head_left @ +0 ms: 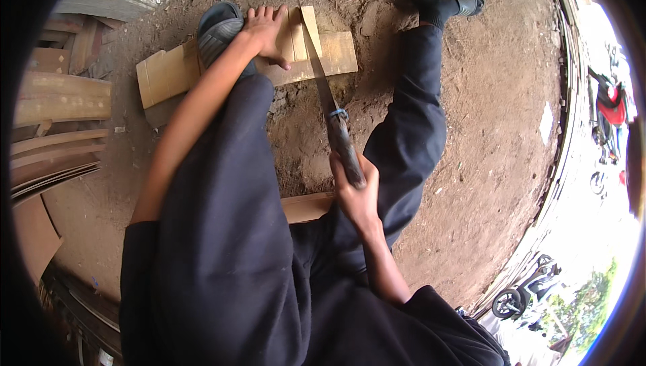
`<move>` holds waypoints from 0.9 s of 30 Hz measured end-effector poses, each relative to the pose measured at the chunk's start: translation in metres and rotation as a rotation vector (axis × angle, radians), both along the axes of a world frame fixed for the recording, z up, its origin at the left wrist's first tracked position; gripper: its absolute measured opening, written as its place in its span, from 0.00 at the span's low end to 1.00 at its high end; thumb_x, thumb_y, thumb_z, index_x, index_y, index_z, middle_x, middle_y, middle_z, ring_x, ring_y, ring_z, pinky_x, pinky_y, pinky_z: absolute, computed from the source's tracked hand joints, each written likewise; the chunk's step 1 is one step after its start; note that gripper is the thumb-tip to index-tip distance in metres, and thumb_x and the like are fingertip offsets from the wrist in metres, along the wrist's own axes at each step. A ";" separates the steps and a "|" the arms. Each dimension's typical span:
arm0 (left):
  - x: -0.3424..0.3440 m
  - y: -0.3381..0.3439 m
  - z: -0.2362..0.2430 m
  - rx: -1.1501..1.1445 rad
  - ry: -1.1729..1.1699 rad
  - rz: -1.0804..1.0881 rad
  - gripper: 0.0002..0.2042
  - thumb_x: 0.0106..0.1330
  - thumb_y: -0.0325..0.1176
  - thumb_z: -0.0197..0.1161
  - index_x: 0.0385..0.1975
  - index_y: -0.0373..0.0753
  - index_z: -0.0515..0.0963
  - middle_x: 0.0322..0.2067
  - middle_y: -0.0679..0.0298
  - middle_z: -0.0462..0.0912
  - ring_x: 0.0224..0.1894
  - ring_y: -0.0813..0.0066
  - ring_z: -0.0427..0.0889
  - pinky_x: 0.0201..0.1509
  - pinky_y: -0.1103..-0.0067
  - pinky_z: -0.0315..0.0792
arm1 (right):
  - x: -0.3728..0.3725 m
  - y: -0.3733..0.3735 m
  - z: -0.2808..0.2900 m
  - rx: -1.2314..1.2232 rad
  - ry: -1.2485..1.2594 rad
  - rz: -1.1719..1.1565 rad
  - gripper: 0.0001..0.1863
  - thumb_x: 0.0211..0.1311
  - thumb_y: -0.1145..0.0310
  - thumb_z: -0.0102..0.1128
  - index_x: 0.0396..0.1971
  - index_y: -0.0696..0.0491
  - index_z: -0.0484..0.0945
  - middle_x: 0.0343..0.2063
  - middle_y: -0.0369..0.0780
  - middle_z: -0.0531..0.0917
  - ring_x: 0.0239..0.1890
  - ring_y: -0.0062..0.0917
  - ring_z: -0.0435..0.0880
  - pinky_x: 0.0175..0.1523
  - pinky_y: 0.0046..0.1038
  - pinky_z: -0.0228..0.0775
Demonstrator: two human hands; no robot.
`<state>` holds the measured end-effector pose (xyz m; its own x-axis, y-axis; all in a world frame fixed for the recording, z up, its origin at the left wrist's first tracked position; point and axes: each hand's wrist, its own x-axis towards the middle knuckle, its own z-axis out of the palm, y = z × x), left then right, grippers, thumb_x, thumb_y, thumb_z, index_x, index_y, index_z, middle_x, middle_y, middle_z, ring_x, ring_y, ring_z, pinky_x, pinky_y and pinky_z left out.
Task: The person sits on the ground and uses a hand saw to cut a small wooden block placed between their feet. They hold the wood steady with their left hand and saw with their right hand, then reposition the block to continue cutting.
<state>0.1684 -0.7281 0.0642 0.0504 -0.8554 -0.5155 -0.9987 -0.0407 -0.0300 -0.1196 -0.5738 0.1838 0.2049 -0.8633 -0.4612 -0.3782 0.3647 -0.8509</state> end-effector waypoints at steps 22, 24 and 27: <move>0.002 0.001 -0.001 -0.207 0.134 0.091 0.63 0.21 0.60 0.80 0.58 0.24 0.56 0.56 0.37 0.65 0.62 0.44 0.63 0.68 0.60 0.56 | 0.000 0.008 0.005 -0.043 0.006 -0.001 0.06 0.59 0.74 0.58 0.27 0.62 0.76 0.14 0.35 0.70 0.18 0.11 0.65 0.23 0.23 0.60; 0.013 -0.003 -0.006 -0.204 0.164 0.111 0.60 0.23 0.58 0.80 0.57 0.26 0.57 0.54 0.36 0.67 0.61 0.42 0.64 0.66 0.61 0.59 | 0.014 -0.002 0.019 -0.013 -0.012 0.000 0.07 0.59 0.74 0.58 0.26 0.61 0.75 0.13 0.35 0.69 0.17 0.11 0.65 0.22 0.23 0.59; 0.022 -0.001 -0.008 -0.214 0.254 0.146 0.56 0.27 0.54 0.81 0.56 0.27 0.59 0.54 0.39 0.69 0.61 0.46 0.66 0.64 0.64 0.62 | 0.005 0.003 0.024 -0.013 -0.007 0.011 0.08 0.59 0.73 0.59 0.24 0.61 0.74 0.11 0.35 0.69 0.17 0.12 0.64 0.22 0.23 0.60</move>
<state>0.1899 -0.7287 0.0564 0.0734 -0.9386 -0.3370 -0.9564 -0.1621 0.2430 -0.1146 -0.5708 0.2081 0.2182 -0.8668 -0.4485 -0.3759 0.3495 -0.8583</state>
